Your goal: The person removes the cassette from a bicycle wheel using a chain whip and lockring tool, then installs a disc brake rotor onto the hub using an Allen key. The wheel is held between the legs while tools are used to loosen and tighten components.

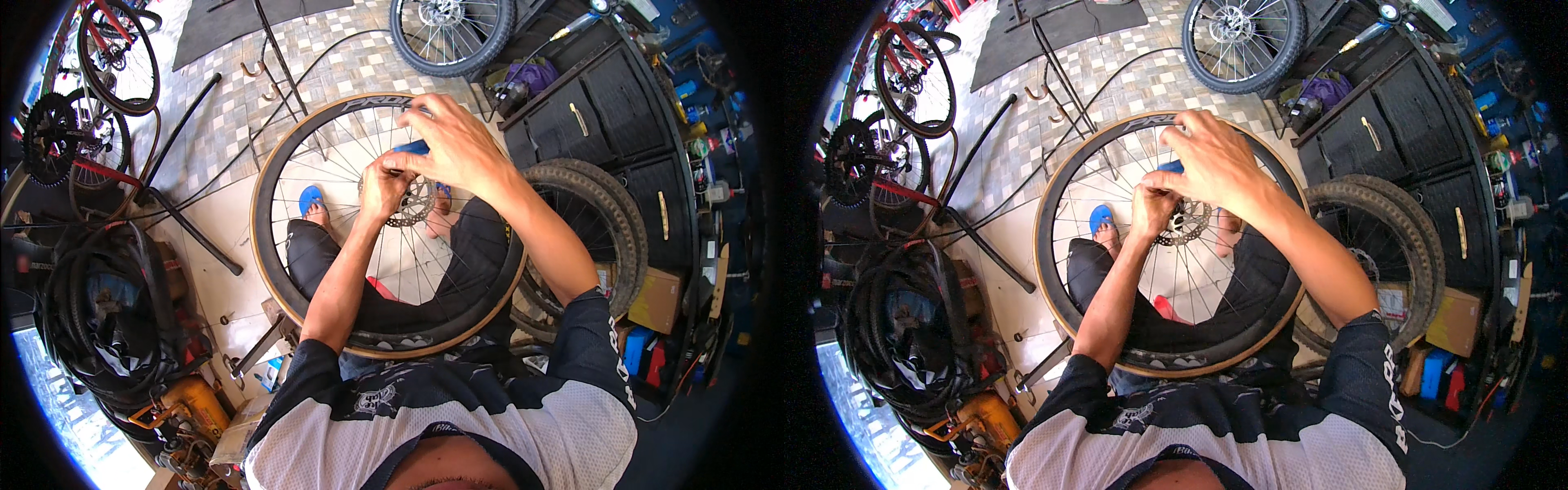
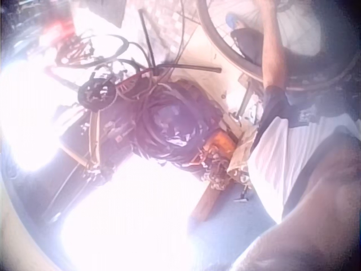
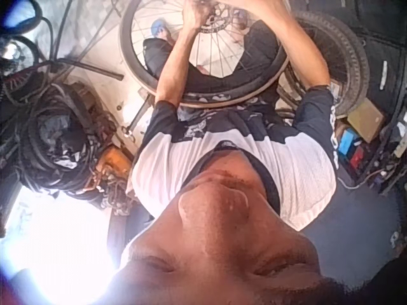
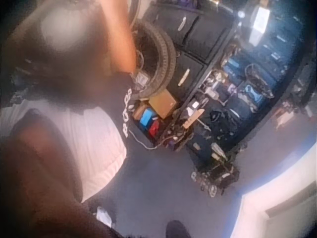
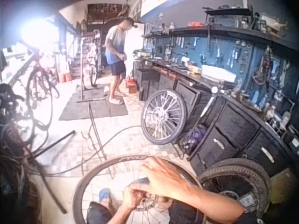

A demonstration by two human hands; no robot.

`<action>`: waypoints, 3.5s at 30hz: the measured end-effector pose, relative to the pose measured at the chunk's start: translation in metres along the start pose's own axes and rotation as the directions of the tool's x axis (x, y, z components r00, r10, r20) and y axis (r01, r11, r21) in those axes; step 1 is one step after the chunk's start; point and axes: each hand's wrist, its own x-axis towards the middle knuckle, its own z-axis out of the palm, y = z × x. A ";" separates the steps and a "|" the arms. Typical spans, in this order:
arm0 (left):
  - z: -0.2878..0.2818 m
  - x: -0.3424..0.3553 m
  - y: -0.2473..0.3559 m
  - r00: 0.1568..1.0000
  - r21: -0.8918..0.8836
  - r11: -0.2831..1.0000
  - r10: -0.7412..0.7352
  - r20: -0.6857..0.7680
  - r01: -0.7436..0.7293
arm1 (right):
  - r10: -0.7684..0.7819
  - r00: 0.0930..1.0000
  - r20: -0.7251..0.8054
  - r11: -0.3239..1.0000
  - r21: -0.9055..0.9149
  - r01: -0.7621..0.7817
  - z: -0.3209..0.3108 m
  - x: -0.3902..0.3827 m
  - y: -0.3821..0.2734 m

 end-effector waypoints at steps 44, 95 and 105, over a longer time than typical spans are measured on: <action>-0.026 0.009 -0.011 0.976 -0.172 0.979 0.136 0.173 -0.106 | -0.028 0.996 -0.085 0.998 0.050 0.033 0.031 0.006 0.026; -0.012 0.006 0.004 0.993 0.102 0.991 0.096 -0.063 -0.089 | 0.232 0.971 0.047 0.971 -0.071 -0.229 0.001 0.016 0.001; -0.022 0.002 0.016 0.974 0.037 0.977 0.204 0.097 -0.209 | -0.076 0.991 0.106 0.990 -0.114 0.088 0.021 0.009 0.012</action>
